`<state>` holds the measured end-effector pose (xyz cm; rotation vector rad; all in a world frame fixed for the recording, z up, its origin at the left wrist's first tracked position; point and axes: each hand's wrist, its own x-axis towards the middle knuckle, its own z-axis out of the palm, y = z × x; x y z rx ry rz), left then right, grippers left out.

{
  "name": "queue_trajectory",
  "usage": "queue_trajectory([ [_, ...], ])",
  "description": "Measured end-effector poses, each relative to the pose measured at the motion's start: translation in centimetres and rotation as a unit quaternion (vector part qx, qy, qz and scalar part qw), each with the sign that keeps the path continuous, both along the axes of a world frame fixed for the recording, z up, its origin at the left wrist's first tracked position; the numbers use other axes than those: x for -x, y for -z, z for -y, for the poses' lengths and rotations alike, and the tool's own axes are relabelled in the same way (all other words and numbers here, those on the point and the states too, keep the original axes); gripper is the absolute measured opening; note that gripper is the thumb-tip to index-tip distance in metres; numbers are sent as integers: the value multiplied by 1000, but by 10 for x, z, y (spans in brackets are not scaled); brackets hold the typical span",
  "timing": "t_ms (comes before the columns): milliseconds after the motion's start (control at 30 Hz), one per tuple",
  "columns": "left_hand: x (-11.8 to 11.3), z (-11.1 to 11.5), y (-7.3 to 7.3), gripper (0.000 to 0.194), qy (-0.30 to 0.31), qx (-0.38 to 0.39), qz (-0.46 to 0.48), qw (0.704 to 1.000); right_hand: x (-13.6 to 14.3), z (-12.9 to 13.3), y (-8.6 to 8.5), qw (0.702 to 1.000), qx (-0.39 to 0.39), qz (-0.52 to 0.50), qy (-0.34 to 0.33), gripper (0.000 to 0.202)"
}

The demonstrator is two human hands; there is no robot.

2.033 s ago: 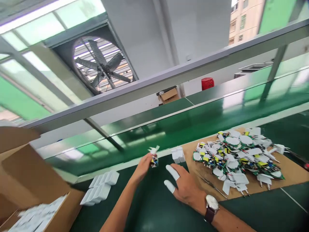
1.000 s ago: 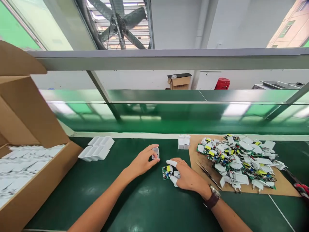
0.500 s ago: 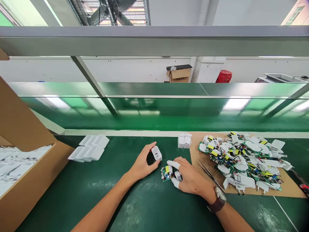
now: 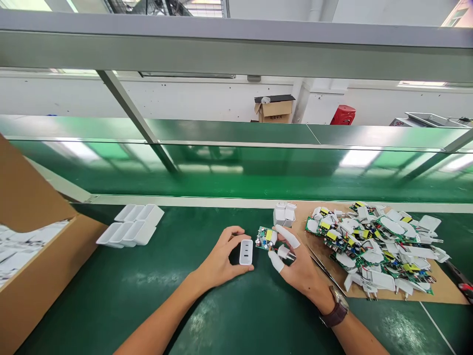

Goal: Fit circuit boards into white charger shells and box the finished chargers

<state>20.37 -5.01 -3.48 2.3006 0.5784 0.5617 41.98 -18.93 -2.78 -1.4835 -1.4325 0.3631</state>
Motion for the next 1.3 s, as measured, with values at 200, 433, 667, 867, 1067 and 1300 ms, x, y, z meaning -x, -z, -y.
queue_trajectory([
  [200, -6, 4, 11, 62, -8, -99, 58, 993, 8, 5, -6, 982, -71, 170, -39, 67],
  [433, -9, 4, 11, 66, -18, -133, 52, 990, 11, 6, -2, 973, -64, 216, -58, 75],
  [667, -11, 6, 10, 68, -7, -150, 50, 987, 10, 6, 1, 967, -50, 240, -68, 80],
  [867, -13, 7, 8, 69, -1, -158, 53, 986, 11, 5, -2, 966, -52, 242, -72, 79],
  [1067, -11, 7, 10, 62, 1, -144, 43, 989, 10, 6, -3, 965, -43, 247, -71, 78],
  [1300, -12, 8, 10, 56, -3, -137, 40, 990, 11, 7, 0, 964, -29, 254, -74, 76],
])
